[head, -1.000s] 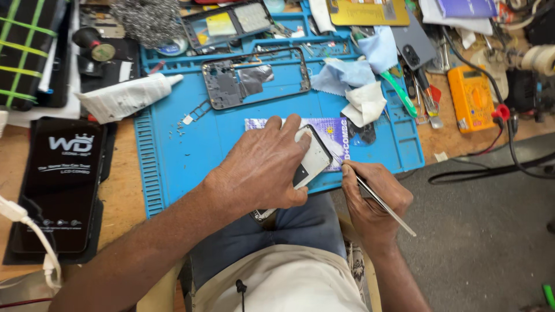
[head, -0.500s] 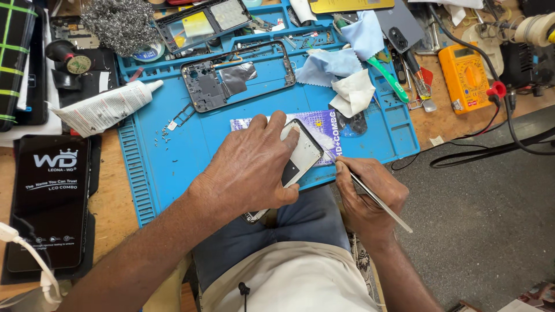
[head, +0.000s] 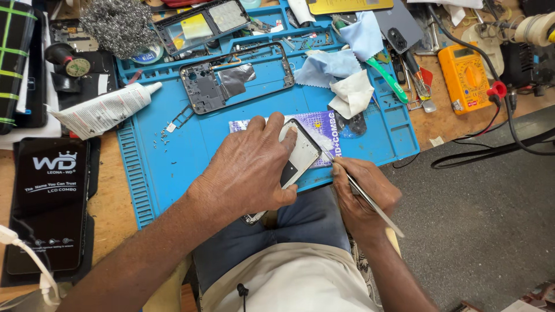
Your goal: The person uses a metal spudger to carefully pry and separate the screen assembly from the phone frame. They repeatedly lift the screen, scrape along the edges, and wipe the surface with a cloth while working on a blue mat.
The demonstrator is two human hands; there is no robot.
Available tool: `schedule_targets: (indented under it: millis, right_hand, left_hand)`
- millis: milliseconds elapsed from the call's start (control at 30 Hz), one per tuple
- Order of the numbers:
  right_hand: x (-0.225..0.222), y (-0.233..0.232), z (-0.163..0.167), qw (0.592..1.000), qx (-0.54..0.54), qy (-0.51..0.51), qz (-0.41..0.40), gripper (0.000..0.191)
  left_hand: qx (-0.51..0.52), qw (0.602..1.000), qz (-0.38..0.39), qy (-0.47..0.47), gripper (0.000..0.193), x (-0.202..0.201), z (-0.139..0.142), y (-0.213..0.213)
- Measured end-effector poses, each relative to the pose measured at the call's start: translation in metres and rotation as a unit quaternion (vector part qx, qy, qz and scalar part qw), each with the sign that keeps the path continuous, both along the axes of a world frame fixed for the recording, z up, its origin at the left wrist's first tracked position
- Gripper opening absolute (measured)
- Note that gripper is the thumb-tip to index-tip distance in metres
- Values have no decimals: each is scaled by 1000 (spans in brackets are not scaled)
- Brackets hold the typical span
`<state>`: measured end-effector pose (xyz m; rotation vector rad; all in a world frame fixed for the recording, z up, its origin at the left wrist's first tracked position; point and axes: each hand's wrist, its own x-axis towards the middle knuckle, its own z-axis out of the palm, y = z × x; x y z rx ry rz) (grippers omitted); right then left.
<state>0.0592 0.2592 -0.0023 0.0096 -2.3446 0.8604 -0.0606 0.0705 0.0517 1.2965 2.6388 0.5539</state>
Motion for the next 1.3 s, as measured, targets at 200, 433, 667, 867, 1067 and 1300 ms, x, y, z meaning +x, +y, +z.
schedule_targets:
  millis: [200, 433, 667, 867, 1067, 1300]
  right_hand:
    - [-3, -2, -3, 1000, -14, -2, 1, 14]
    - [-7, -4, 4, 1000, 8, 3, 7, 13]
    - [-10, -8, 11, 1000, 18, -14, 3, 15]
    - [-12, -14, 16, 1000, 23, -19, 7, 14]
    - [-13, -20, 25, 999, 5, -41, 0, 12]
    - [-15, -22, 21, 999, 14, -32, 0, 10]
  left_hand:
    - [9, 1000, -1, 5, 73, 0, 2, 0]
    - [9, 1000, -1, -1, 70, -1, 5, -1]
    - [20, 1000, -2, 3, 66, 0, 6, -4]
    - [26, 1000, -2, 1, 64, 1, 4, -7]
    - [9, 1000, 2, -6, 65, 3, 5, -9]
    - [34, 999, 0, 8, 65, 5, 2, -13]
